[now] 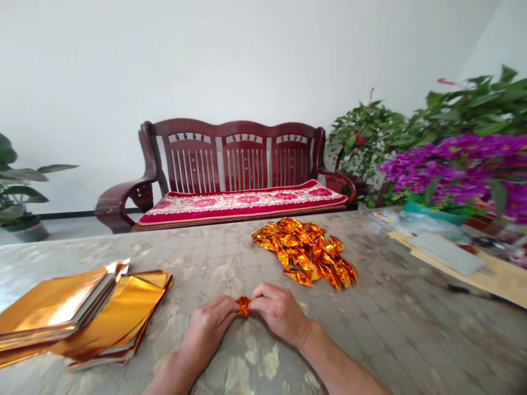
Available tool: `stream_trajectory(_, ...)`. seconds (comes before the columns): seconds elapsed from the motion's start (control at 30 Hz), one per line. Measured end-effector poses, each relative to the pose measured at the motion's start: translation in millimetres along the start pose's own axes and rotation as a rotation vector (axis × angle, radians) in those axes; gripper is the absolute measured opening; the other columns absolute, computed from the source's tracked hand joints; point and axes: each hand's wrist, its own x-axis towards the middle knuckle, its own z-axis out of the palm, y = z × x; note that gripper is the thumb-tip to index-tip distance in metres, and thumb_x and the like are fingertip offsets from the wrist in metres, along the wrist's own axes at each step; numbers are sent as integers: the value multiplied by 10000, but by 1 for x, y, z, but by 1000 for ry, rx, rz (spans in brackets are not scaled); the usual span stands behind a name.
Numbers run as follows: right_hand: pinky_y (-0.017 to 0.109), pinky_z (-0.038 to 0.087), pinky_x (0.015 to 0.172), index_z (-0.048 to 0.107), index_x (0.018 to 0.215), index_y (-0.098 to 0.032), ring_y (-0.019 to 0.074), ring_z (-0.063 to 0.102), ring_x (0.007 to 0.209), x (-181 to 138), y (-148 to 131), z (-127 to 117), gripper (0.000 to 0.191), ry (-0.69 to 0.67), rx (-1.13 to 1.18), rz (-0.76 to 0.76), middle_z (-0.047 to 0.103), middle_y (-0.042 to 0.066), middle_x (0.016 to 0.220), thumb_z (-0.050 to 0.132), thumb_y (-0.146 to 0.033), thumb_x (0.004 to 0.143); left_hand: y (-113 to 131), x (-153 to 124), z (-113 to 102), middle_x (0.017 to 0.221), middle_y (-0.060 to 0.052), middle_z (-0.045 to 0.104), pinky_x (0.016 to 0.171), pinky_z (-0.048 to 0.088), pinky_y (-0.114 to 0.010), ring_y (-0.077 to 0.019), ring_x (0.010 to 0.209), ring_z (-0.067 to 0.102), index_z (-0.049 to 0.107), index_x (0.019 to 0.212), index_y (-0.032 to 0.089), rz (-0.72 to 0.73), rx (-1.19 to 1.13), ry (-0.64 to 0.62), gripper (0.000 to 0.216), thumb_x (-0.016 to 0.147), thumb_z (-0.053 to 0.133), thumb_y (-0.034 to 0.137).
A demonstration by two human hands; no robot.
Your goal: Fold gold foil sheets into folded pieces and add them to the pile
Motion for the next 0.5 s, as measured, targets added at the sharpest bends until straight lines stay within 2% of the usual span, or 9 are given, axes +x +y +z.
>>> stream_trajectory(0.2,203,489,727,730,925,-235,129,631,809,-1,-1,5,203,-21,13,-11,670,19,885,535,-236,981,-1,-1,3,860,10,684,740,493,-178,-120,792,665,671,907,243,-34,6,-12,185,979,511,302)
stream_trajectory(0.5,207,502,733,736,934,-216,136,647,804,-3,2,14,200,17,97,22,685,24,884,542,-184,968,-3,-2,6,866,29,696,750,492,-166,-110,804,671,670,901,255,-62,-5,-21,196,982,502,313)
